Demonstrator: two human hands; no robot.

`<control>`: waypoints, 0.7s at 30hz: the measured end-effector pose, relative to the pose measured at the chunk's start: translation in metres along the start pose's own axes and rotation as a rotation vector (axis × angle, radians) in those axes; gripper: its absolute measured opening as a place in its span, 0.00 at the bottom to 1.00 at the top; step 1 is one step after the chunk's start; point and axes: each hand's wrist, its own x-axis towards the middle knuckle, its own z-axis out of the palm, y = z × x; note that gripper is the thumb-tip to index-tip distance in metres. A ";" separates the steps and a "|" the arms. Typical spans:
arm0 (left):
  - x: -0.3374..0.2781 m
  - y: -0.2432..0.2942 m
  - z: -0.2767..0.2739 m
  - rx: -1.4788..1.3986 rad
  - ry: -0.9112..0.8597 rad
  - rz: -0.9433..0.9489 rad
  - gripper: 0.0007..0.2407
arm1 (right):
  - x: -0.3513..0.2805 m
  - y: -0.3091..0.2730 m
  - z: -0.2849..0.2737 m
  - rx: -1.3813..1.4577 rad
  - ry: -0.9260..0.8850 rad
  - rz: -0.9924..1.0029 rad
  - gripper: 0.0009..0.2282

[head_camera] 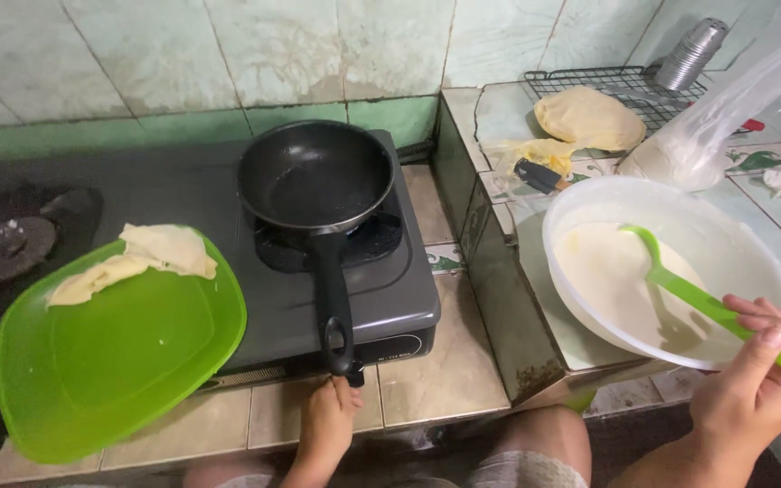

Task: Preparing thin pastry sheets by dipping a frying pan into batter and cooking it on a stove.

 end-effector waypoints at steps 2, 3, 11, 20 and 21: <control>-0.001 0.009 -0.003 -0.029 -0.030 -0.045 0.24 | 0.008 -0.013 0.001 -0.020 0.000 0.023 0.12; -0.002 0.013 -0.003 -0.062 -0.057 -0.097 0.24 | 0.012 -0.019 0.001 -0.037 -0.008 0.044 0.13; -0.019 0.044 -0.032 0.504 0.131 0.271 0.21 | 0.041 -0.023 -0.011 0.007 -0.107 0.052 0.11; -0.002 0.178 0.022 -0.278 -0.175 1.102 0.23 | 0.095 0.002 -0.012 0.264 -0.253 0.282 0.09; 0.003 0.198 0.036 -0.369 -0.208 1.188 0.34 | 0.100 -0.001 -0.009 0.319 -0.272 0.294 0.08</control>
